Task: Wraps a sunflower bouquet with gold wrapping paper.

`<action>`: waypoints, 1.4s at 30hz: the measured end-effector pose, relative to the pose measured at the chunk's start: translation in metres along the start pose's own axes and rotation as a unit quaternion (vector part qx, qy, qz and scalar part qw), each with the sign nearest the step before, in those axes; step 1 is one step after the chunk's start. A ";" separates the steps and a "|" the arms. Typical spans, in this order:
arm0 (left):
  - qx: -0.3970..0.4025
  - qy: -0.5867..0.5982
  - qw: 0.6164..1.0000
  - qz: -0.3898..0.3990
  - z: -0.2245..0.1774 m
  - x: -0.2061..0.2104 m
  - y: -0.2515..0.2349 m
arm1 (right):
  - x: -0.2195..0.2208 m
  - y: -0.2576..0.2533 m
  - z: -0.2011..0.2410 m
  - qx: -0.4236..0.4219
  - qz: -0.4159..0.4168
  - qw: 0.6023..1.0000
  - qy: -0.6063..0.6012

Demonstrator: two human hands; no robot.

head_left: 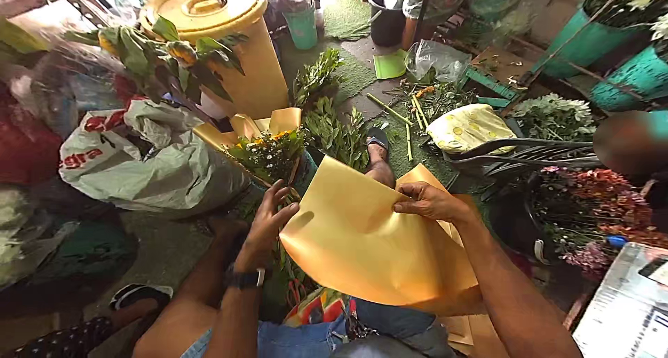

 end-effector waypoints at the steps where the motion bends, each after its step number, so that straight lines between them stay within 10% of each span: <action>1: -0.022 -0.008 0.998 0.055 0.002 0.006 -0.016 | 0.003 -0.006 0.008 -0.004 0.023 1.000 0.015; 5: -0.044 0.103 0.977 0.183 -0.003 0.032 -0.032 | 0.008 -0.017 0.024 0.016 0.055 0.994 0.089; 11: -0.008 0.042 0.998 0.051 0.006 -0.048 0.007 | -0.027 0.049 -0.048 0.190 0.138 0.942 0.240; 16: -0.005 0.067 0.998 -0.014 0.019 -0.093 0.043 | -0.064 0.106 -0.097 0.230 -0.059 0.971 -0.004; 24: -0.033 0.066 0.997 0.017 0.032 -0.109 0.090 | -0.031 0.149 -0.092 0.158 -0.267 0.935 -0.171; 42: 0.141 0.111 0.975 -0.134 -0.039 -0.151 0.145 | -0.072 0.071 -0.036 -0.094 -0.250 0.958 -0.104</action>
Point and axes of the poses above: each hand's wrist, its own y-axis away from the middle knuckle, its own x-axis out of the palm, z = x × y, the point moved 9 cm from there along -y, towards the middle knuckle, and after that the axes turned 4 degrees about y, right-handed, at the moved point
